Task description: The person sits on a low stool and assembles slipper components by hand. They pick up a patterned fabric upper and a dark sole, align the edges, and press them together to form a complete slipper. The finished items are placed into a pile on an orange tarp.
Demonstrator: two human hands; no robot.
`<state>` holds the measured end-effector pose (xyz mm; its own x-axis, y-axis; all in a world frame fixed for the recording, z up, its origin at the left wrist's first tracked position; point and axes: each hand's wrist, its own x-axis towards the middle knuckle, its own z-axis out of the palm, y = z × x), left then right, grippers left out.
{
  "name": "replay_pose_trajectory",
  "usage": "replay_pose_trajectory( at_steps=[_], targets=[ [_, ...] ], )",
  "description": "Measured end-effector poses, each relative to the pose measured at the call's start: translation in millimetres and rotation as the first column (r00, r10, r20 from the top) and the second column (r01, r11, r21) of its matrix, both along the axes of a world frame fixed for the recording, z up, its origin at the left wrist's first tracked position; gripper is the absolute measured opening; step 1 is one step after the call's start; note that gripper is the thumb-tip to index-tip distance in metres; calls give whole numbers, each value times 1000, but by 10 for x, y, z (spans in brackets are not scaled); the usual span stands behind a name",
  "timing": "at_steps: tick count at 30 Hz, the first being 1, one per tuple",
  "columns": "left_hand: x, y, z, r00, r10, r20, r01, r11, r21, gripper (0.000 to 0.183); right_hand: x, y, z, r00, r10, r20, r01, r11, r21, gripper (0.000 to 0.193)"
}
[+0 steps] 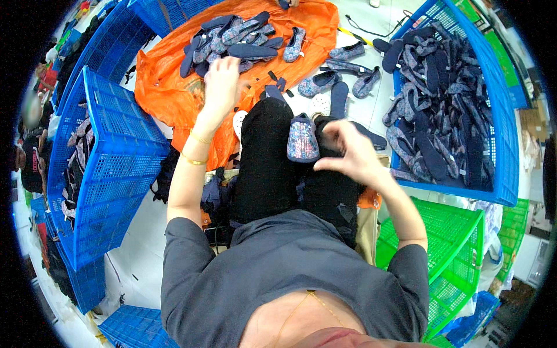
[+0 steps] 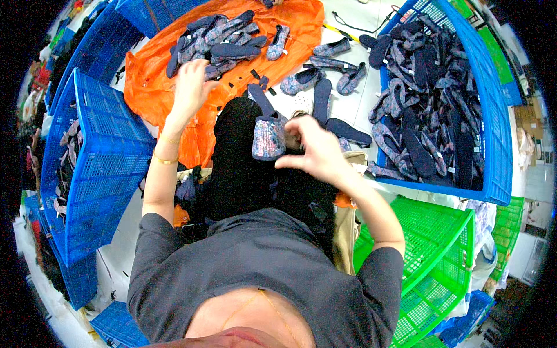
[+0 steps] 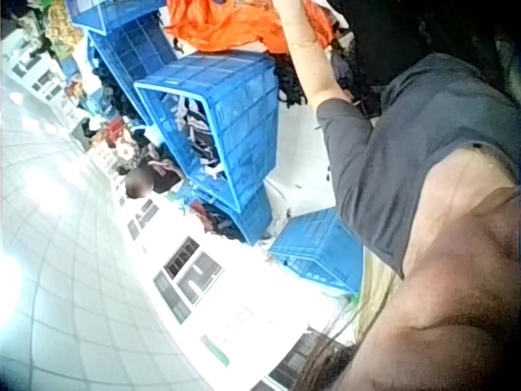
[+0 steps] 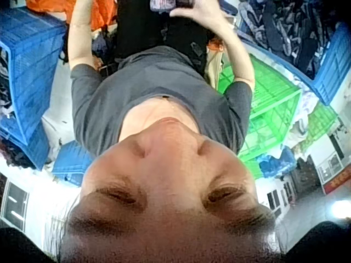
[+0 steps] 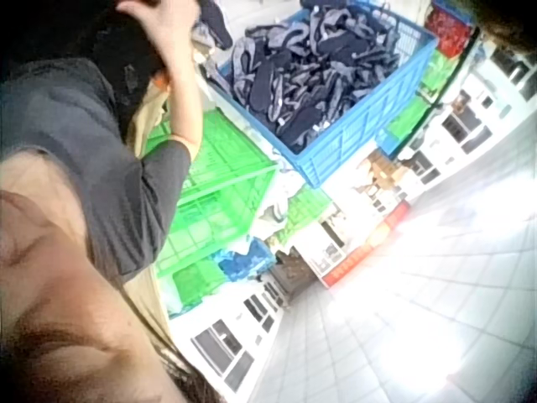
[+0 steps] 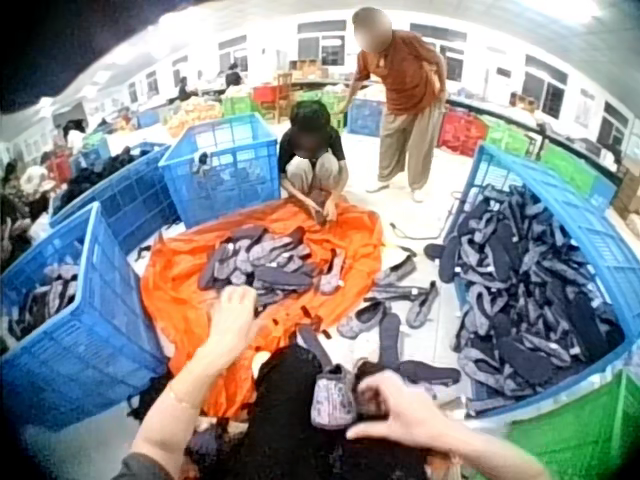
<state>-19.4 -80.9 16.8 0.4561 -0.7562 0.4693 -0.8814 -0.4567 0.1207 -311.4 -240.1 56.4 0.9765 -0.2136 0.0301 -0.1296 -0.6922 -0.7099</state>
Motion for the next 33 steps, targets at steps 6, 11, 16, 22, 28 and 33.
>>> replay_pose_trajectory(
  at_steps=[6,11,16,22,28,33],
  targets=[
    [-957,-167,24,428,-473,-770,570,803,-176,42,-66,352,-510,951,131,280,3,902,-432,52],
    [-1057,-403,21,601,-395,-695,341,913,-224,25,-103,178,-494,951,109,291,-8,945,-328,50],
    [-426,344,66,671,-122,-731,127,991,-49,30,-207,-127,-547,870,-374,322,313,923,226,31],
    [-1433,2284,-786,816,224,-533,304,618,725,28,-64,-184,-671,802,-530,275,276,737,617,28],
    [-2082,2726,-1370,842,378,-384,126,554,823,26,-90,-214,-749,824,-473,312,205,763,613,29],
    [-2173,2720,-1214,877,359,-321,87,538,839,39,-158,-276,-786,810,-482,335,203,766,610,29]
  ],
)
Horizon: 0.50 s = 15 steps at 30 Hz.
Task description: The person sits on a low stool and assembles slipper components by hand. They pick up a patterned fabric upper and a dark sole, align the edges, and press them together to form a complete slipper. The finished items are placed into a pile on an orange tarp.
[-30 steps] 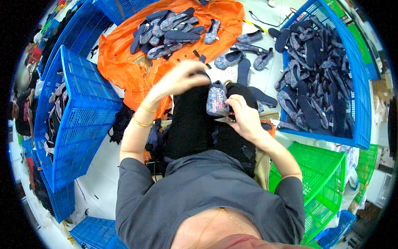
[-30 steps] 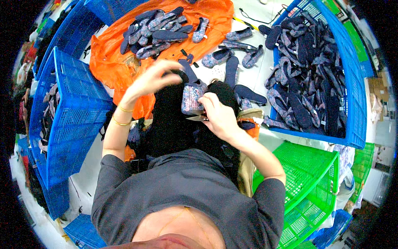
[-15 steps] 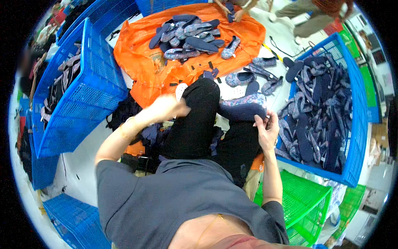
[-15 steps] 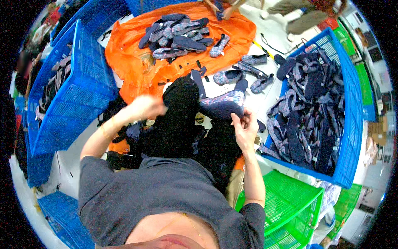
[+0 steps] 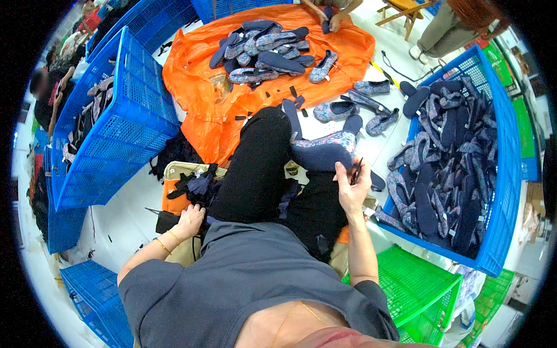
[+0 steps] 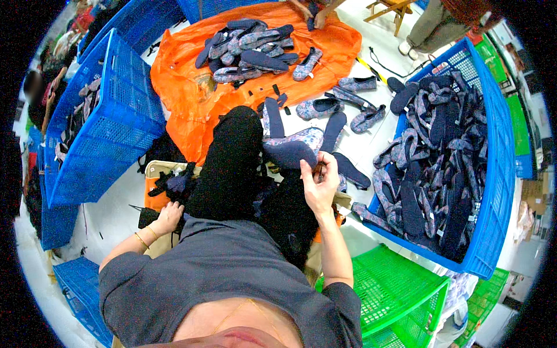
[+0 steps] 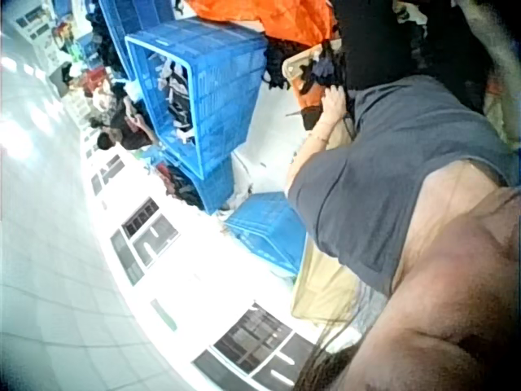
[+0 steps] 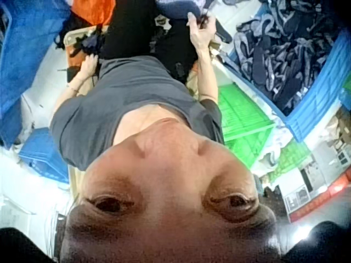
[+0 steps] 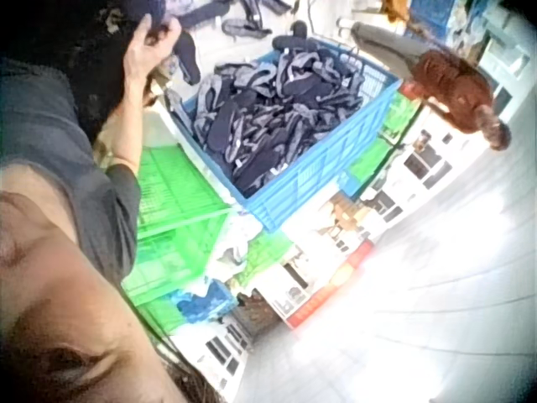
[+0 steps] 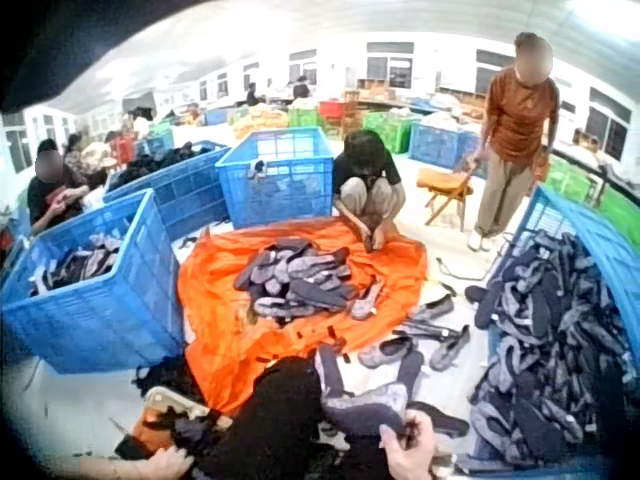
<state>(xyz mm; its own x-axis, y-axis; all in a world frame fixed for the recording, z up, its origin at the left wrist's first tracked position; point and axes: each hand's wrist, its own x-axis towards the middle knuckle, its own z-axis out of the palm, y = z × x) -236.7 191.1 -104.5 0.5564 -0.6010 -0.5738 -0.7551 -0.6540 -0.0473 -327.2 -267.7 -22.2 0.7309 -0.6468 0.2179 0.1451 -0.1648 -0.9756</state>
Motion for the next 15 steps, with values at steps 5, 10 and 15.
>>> replay_pose_trajectory(
  at_steps=[5,10,15],
  targets=[
    [80,3,57,999,43,20,-44,995,94,36,-96,-79,-151,1000,-22,-13,22,1000,-9,31],
    [134,55,14,995,66,-80,-52,984,171,51,-151,-122,-122,1000,-21,-12,21,999,-50,31],
    [186,177,34,984,40,-176,-18,992,124,73,-192,-130,-35,1000,-10,-2,10,999,-32,29]
  ],
)
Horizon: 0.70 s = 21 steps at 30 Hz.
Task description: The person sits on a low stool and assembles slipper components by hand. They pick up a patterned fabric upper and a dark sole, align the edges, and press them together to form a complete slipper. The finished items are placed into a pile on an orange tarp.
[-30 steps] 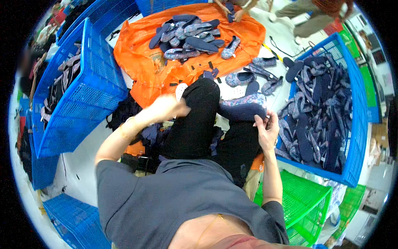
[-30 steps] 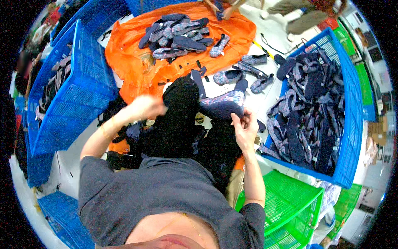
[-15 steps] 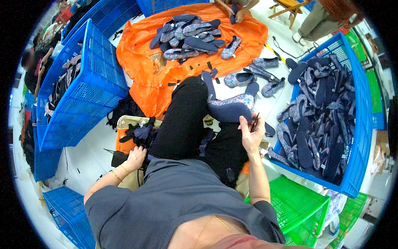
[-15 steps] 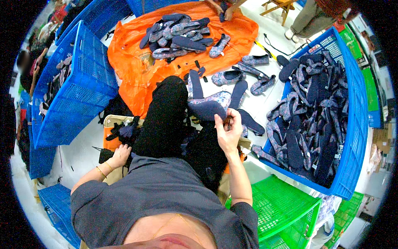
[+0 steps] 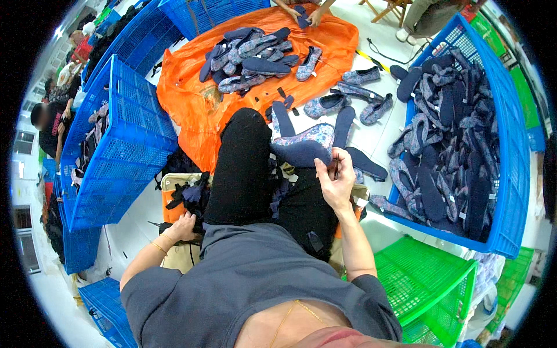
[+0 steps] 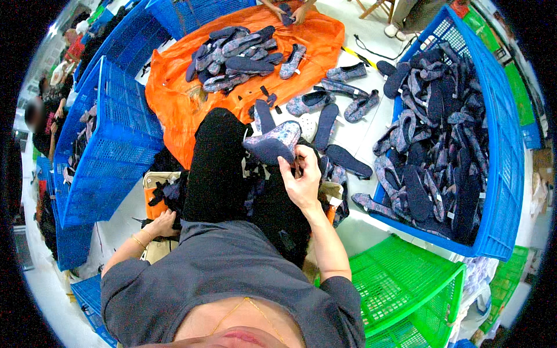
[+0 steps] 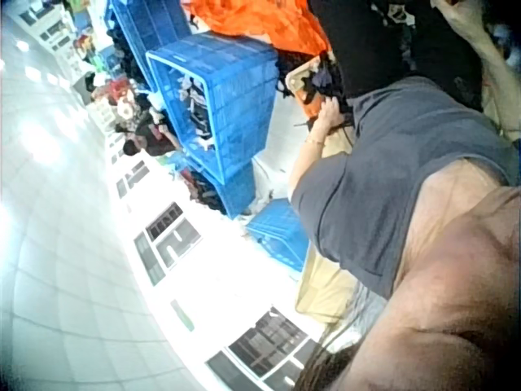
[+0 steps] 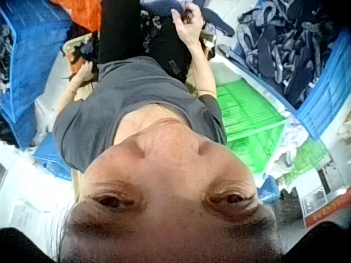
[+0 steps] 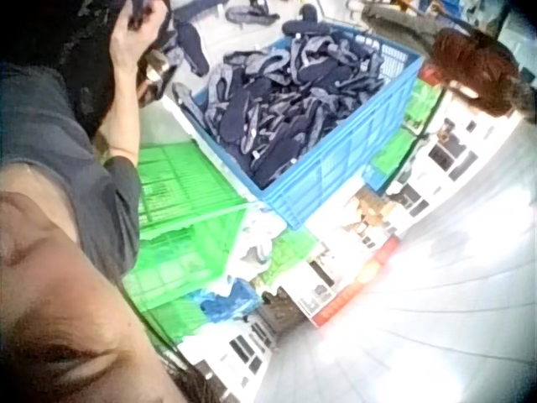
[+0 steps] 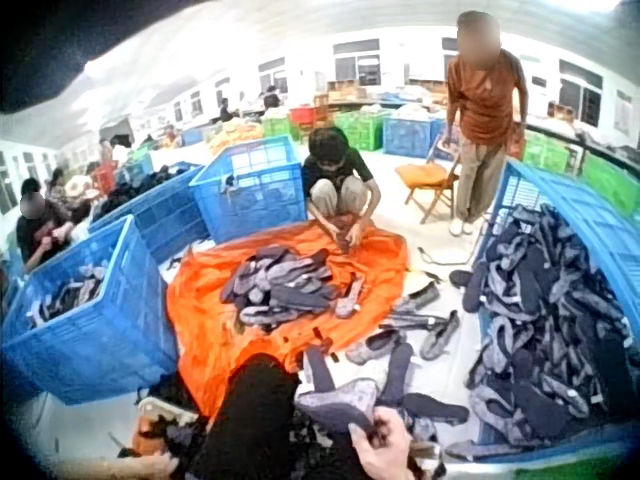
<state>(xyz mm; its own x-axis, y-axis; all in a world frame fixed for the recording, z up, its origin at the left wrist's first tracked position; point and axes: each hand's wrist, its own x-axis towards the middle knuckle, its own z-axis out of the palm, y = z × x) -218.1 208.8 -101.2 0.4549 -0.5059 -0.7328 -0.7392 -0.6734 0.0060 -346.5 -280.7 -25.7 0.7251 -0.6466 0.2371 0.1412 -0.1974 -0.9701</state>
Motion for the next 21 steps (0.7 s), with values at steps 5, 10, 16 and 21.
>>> replay_pose_trajectory(
  at_steps=[5,10,16,21],
  targets=[
    [-35,131,5,979,195,-52,-194,981,20,78,-17,2,-29,1000,-13,-11,13,1000,15,29],
    [-214,23,180,958,265,-109,-232,939,253,76,-17,-46,-97,999,-41,-13,40,995,-94,32],
    [-276,97,328,970,211,-120,-165,936,310,75,-37,-37,-14,991,-133,-12,129,978,-164,31],
    [24,-44,573,998,56,-28,-53,994,93,65,91,77,103,980,-171,98,194,931,-309,32]
  ],
)
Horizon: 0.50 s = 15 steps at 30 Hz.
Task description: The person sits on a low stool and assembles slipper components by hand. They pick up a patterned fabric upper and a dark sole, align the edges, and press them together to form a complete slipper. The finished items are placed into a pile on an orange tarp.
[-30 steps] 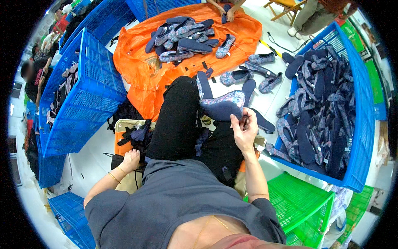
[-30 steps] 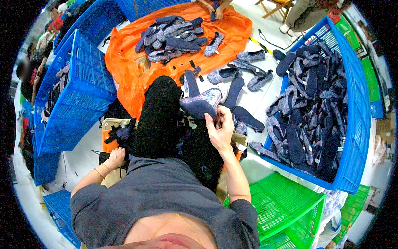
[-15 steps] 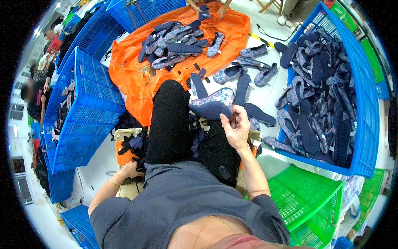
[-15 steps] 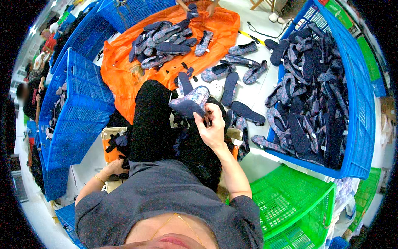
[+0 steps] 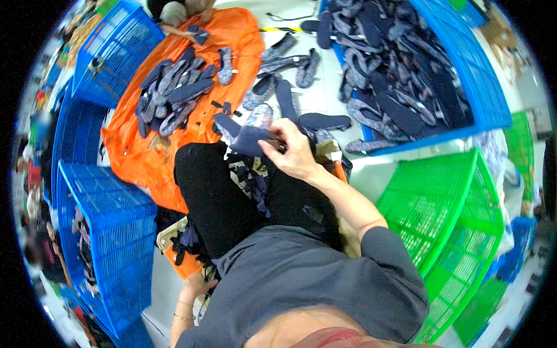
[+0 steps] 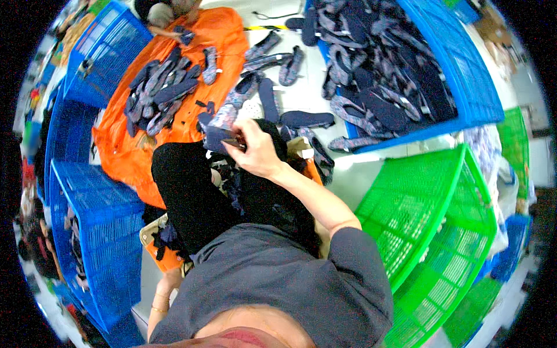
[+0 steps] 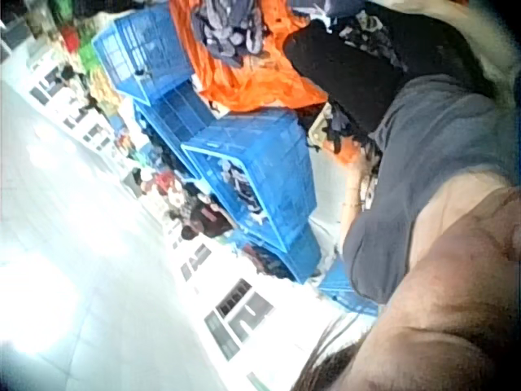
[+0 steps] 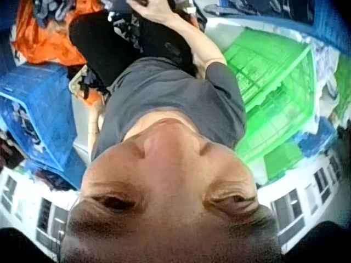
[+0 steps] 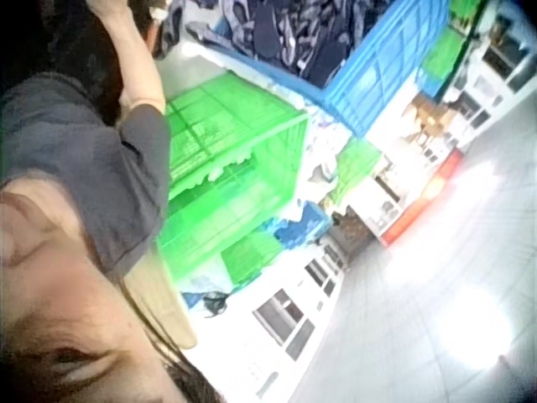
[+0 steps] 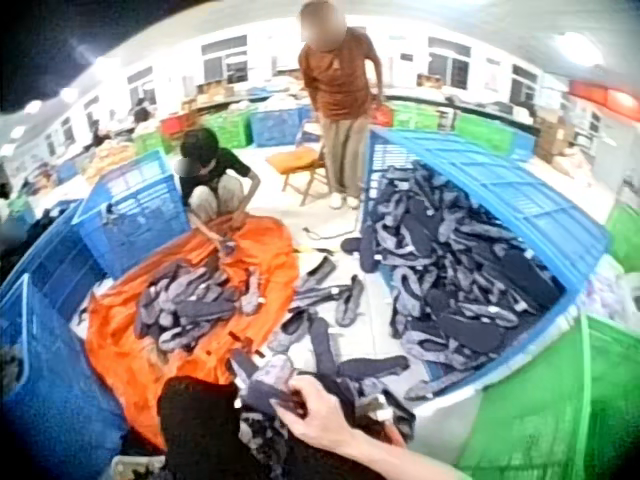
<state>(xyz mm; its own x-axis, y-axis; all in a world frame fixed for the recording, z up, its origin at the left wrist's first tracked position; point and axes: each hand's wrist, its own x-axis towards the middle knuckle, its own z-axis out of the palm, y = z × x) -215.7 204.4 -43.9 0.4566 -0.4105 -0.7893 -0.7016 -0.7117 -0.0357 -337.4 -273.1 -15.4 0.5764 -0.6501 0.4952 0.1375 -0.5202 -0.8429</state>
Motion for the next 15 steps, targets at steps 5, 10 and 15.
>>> replay_pose_trajectory(
  at_steps=[5,10,15],
  targets=[
    [185,-1653,1662,973,-62,-222,-173,435,-883,25,243,351,247,999,29,22,-22,963,-270,35],
    [-108,-2587,2108,296,-924,-243,-796,-98,-598,71,318,497,509,999,-47,27,54,925,-375,38],
    [63,-2792,2470,-207,-931,-302,-827,331,-454,52,254,427,514,991,-86,-104,103,980,169,30]
  ],
)
